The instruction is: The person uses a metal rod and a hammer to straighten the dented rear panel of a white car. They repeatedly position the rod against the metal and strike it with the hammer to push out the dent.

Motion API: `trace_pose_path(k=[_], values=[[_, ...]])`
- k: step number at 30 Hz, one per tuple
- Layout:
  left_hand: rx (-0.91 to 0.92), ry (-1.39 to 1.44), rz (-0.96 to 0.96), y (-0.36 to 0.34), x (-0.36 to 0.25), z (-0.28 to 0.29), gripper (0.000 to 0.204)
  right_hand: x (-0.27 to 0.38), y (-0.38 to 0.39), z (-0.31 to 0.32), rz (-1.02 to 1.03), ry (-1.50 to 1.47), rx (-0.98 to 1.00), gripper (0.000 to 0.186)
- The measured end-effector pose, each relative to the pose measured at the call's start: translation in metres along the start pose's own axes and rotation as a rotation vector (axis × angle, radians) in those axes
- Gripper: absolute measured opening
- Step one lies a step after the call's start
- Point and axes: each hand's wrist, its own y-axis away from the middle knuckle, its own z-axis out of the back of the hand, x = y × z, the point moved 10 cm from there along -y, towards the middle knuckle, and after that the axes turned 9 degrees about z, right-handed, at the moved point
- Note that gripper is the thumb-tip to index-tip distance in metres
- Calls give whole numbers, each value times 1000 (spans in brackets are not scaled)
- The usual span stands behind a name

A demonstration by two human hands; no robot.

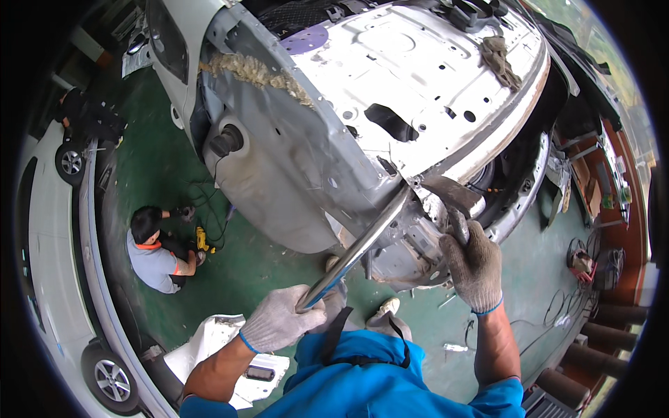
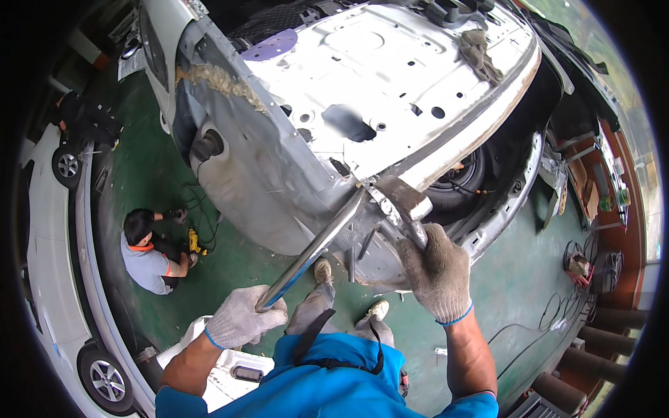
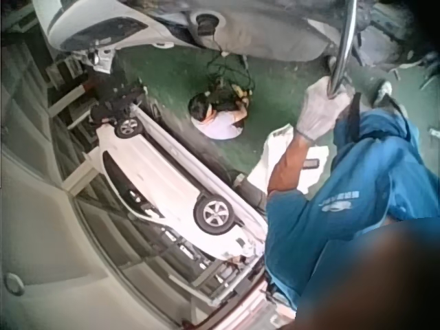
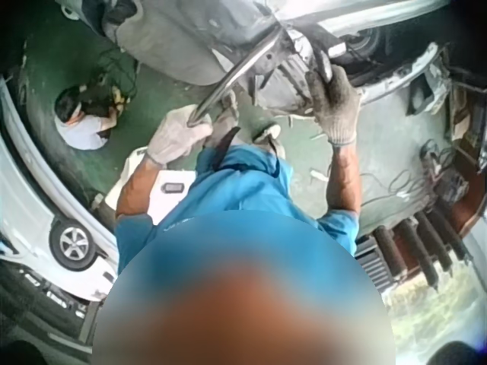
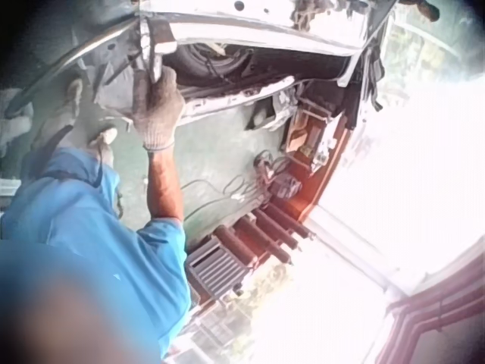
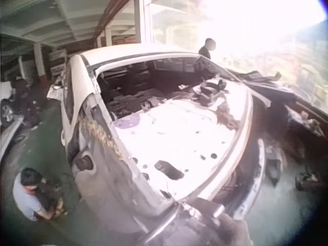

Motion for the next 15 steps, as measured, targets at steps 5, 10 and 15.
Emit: trace_pose_path(k=[5,10,15], values=[[-28,-6,18,-6,7,1,27,11,-6,1,71,76,13,28],[-12,37,-13,-10,9,-2,27,29,-13,12,156,59,-48,28],[-20,75,-41,-13,10,-3,24,26,-21,-7,140,306,139,28]])
